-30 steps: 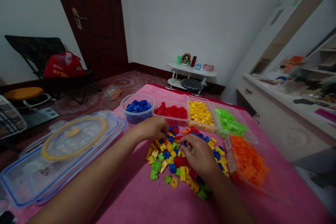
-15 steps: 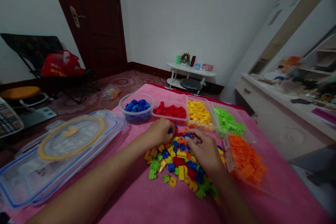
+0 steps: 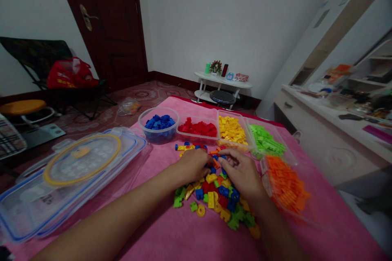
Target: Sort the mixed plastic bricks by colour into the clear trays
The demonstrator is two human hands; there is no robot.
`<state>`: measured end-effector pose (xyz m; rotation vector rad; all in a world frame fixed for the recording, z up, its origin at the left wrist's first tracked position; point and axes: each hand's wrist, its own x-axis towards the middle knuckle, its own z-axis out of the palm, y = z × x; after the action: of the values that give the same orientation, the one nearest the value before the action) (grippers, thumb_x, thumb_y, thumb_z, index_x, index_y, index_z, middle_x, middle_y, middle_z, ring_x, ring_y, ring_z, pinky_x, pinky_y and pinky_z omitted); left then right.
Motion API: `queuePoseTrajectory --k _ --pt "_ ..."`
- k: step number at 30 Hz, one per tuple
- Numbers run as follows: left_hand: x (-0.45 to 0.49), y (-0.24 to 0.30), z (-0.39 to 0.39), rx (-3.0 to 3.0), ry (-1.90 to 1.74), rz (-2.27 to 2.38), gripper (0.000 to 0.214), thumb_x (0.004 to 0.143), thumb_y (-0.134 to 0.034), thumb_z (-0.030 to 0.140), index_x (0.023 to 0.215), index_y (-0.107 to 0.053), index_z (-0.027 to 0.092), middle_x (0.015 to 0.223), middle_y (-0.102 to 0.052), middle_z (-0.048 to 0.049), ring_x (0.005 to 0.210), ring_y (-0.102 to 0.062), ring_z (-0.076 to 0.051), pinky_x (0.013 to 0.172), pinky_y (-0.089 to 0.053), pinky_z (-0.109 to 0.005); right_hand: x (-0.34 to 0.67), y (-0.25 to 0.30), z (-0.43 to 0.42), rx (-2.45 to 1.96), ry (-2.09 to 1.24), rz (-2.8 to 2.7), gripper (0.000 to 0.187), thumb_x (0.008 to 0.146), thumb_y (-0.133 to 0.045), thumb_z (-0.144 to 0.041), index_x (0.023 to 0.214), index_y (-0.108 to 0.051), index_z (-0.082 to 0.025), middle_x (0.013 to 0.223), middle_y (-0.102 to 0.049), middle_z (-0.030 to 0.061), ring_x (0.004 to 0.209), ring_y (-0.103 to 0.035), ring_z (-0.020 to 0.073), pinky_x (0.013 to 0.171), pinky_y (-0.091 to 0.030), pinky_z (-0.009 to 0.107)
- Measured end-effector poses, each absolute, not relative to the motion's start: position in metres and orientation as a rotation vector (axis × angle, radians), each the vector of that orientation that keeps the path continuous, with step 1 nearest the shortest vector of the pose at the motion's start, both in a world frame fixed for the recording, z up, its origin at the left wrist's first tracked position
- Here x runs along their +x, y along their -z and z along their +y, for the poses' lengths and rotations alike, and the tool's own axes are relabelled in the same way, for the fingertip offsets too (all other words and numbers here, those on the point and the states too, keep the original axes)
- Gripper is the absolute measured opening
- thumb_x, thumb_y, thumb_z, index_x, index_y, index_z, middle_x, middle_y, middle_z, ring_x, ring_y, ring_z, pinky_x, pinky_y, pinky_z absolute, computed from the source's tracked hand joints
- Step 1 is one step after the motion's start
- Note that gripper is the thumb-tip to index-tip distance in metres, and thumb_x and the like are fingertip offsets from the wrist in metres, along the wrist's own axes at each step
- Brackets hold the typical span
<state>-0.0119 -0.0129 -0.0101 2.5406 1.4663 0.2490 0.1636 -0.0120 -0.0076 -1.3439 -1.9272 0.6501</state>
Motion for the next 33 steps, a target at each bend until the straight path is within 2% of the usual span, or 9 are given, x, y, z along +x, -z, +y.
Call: queuePoseTrajectory --k 5,10,17,19,21,24,27,30,33 --pt "-0.007 0.015 -0.016 2.688 -0.179 1.426 0.031 0.08 -0.052 0.022 0.103 -0.067 0.035 0.091 -0.064 -0.0062 0.076 -0.064 -0.024 0.058 -0.045 -0.029 0.166 0.007 -0.012 -1.389 -0.65 -2.03 0.02 0.077 -0.054 -0.023 0.089 -0.069 -0.018 0.072 -0.065 0.0014 0.061 -0.055 0.0147 0.059 -0.04 0.027" --pt "-0.001 0.018 -0.018 2.735 -0.152 1.435 0.026 0.083 -0.05 0.021 0.099 -0.07 0.027 0.092 -0.064 -0.0088 0.073 -0.063 -0.022 0.058 -0.044 -0.029 0.166 0.012 -0.011 -1.381 -0.619 -2.055 0.02 0.078 -0.054 -0.024 0.09 -0.069 -0.018 0.077 -0.066 0.0019 0.063 -0.056 0.0147 0.059 -0.041 0.027" --pt "-0.005 0.02 -0.007 2.167 -0.67 1.213 0.02 0.082 -0.051 0.026 0.079 -0.068 0.016 0.077 -0.065 -0.0042 0.071 -0.059 -0.015 0.063 -0.043 -0.023 0.171 0.005 -0.01 -1.339 -0.575 -1.903 0.022 0.078 -0.058 -0.025 0.096 -0.068 -0.019 0.075 -0.065 0.0016 0.06 -0.054 0.0133 0.058 -0.043 0.026" --pt "-0.004 0.017 -0.007 1.784 -0.765 1.062 0.026 0.085 -0.05 0.035 0.081 -0.064 0.014 0.073 -0.063 -0.0027 0.063 -0.056 -0.011 0.056 -0.041 -0.02 0.17 0.001 -0.013 -1.294 -0.619 -1.783 0.026 0.079 -0.059 -0.028 0.102 -0.065 -0.018 0.073 -0.064 0.0015 0.057 -0.053 0.0124 0.055 -0.043 0.025" --pt "-0.003 0.015 -0.008 1.352 -0.771 0.904 0.039 0.085 -0.047 0.05 0.095 -0.06 0.014 0.077 -0.062 -0.0031 0.058 -0.055 -0.01 0.047 -0.039 -0.017 0.167 -0.004 -0.017 -1.237 -0.683 -1.684 0.028 0.08 -0.059 -0.032 0.102 -0.063 -0.017 0.072 -0.063 0.0018 0.057 -0.053 0.0122 0.053 -0.043 0.024" --pt "0.0 0.013 -0.01 0.857 -0.677 0.679 0.056 0.083 -0.041 0.065 0.107 -0.054 0.016 0.086 -0.061 -0.0062 0.062 -0.061 -0.011 0.044 -0.04 -0.015 0.161 -0.01 -0.023 -1.142 -0.704 -1.68 0.026 0.08 -0.06 -0.033 0.101 -0.064 -0.018 0.084 -0.064 0.0047 0.062 -0.057 0.0129 0.057 -0.047 0.025" --pt "0.0 0.01 -0.009 0.64 -0.653 0.567 0.041 0.088 -0.045 0.049 0.097 -0.058 0.011 0.08 -0.058 -0.0061 0.059 -0.058 -0.007 0.04 -0.036 -0.01 0.157 -0.013 -0.027 -1.074 -0.595 -1.764 0.022 0.081 -0.061 -0.03 0.1 -0.065 -0.02 0.103 -0.062 0.0069 0.073 -0.06 0.014 0.065 -0.05 0.026" --pt "-0.009 -0.003 -0.004 0.628 -0.729 0.61 0.018 0.087 -0.053 0.026 0.089 -0.059 0.009 0.075 -0.056 -0.0041 0.05 -0.046 -0.002 0.034 -0.021 -0.006 0.159 -0.016 -0.027 -1.069 -0.479 -1.771 0.019 0.082 -0.06 -0.03 0.099 -0.066 -0.021 0.105 -0.062 0.0072 0.079 -0.06 0.0157 0.066 -0.049 0.027" --pt "-0.035 -0.027 0.004 0.873 -0.978 0.794 0.019 0.082 -0.06 0.028 0.092 -0.06 0.012 0.078 -0.056 -0.003 0.048 -0.04 -0.001 0.035 -0.015 -0.008 0.161 -0.018 -0.026 -1.081 -0.425 -1.781 0.016 0.084 -0.058 -0.029 0.095 -0.066 -0.021 0.101 -0.063 0.0066 0.086 -0.06 0.0175 0.071 -0.049 0.028"
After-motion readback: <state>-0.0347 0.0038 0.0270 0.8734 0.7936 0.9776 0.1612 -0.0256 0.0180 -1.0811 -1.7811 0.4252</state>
